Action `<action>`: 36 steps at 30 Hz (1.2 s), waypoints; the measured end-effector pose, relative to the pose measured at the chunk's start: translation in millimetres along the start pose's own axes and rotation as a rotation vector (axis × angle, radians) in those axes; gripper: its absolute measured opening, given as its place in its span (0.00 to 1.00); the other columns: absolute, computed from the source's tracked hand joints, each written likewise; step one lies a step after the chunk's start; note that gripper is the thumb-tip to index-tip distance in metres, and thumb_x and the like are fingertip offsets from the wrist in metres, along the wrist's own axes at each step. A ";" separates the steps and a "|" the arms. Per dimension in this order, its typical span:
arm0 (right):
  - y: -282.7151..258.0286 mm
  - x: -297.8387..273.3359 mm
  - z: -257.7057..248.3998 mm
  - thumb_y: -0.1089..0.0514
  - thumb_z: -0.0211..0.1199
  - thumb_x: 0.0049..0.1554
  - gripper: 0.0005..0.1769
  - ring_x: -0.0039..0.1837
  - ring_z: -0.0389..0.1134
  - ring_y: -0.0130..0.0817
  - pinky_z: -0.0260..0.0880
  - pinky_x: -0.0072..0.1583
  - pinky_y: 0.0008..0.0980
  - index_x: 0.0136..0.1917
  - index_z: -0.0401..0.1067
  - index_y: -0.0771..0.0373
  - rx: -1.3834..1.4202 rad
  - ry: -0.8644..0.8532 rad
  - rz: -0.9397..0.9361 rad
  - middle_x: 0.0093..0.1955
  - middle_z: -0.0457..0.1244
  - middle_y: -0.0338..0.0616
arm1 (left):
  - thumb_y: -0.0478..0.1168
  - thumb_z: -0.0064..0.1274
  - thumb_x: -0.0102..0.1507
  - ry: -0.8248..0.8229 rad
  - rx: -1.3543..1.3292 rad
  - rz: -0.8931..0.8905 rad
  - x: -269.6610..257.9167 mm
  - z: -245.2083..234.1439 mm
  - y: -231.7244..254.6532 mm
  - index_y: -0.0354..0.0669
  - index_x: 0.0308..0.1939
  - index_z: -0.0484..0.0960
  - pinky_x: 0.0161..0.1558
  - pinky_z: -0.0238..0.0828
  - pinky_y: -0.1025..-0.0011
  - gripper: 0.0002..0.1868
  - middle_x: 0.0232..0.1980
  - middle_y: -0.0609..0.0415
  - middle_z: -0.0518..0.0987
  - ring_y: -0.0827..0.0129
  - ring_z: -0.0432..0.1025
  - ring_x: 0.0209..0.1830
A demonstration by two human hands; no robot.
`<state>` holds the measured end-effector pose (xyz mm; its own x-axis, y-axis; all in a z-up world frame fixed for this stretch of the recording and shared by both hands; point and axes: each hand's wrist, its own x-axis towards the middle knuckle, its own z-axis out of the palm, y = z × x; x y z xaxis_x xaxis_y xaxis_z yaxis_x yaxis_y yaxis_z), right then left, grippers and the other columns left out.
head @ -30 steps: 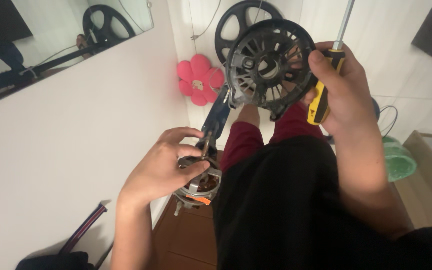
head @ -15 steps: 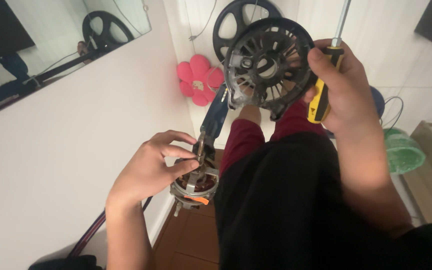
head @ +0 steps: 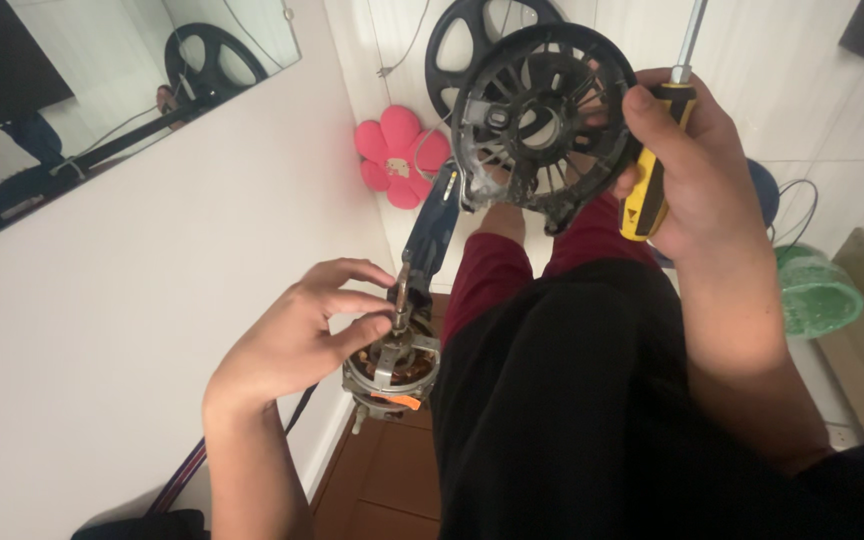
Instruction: The person disassembles an electric fan by removing the fan blade and motor housing using a screwdriver. They then reattach the motor housing and continue to work on the fan components.
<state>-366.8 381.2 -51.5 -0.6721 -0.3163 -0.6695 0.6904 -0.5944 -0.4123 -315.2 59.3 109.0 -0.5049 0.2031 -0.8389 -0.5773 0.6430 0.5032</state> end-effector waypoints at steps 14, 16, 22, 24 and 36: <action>3.7 -2.0 -6.9 0.56 0.68 0.67 0.16 0.42 0.69 0.26 0.70 0.41 0.21 0.63 0.66 0.64 -0.024 0.018 -0.007 0.52 0.68 0.47 | 0.34 0.69 0.52 0.030 0.038 -0.041 6.8 3.2 -0.4 0.42 0.31 0.90 0.56 0.70 0.66 0.05 0.49 0.57 0.84 0.62 0.75 0.56; 2.6 -3.5 -8.2 0.56 0.68 0.67 0.16 0.43 0.70 0.26 0.70 0.42 0.21 0.62 0.66 0.63 -0.013 0.022 -0.011 0.52 0.68 0.46 | 0.35 0.69 0.52 0.057 0.070 -0.065 4.0 4.4 2.0 0.42 0.31 0.90 0.56 0.69 0.66 0.05 0.49 0.57 0.84 0.61 0.73 0.58; 0.8 -4.4 -13.8 0.57 0.68 0.69 0.15 0.38 0.69 0.25 0.69 0.41 0.22 0.63 0.67 0.63 -0.044 0.033 -0.056 0.49 0.69 0.47 | 0.35 0.67 0.53 0.089 0.205 -0.030 0.6 7.1 9.2 0.40 0.32 0.88 0.53 0.70 0.64 0.05 0.48 0.55 0.83 0.58 0.72 0.57; 2.1 -5.1 -16.0 0.58 0.67 0.69 0.14 0.38 0.69 0.26 0.69 0.41 0.23 0.63 0.67 0.63 -0.053 0.036 -0.071 0.50 0.69 0.47 | 0.34 0.65 0.54 0.095 0.210 -0.043 -1.0 8.6 10.4 0.40 0.34 0.88 0.52 0.71 0.64 0.05 0.48 0.55 0.83 0.58 0.72 0.56; -1.1 -15.8 -30.5 0.59 0.65 0.71 0.13 0.42 0.72 0.27 0.70 0.43 0.22 0.64 0.66 0.64 -0.065 0.084 -0.087 0.51 0.70 0.51 | 0.34 0.63 0.58 0.312 0.224 -0.038 -16.8 16.5 31.0 0.40 0.37 0.87 0.49 0.71 0.65 0.05 0.44 0.56 0.83 0.58 0.73 0.51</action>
<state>-348.8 409.4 -59.3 -0.7074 -0.2004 -0.6778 0.6479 -0.5672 -0.5085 -314.0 88.0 135.3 -0.6770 -0.0358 -0.7351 -0.4618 0.7984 0.3864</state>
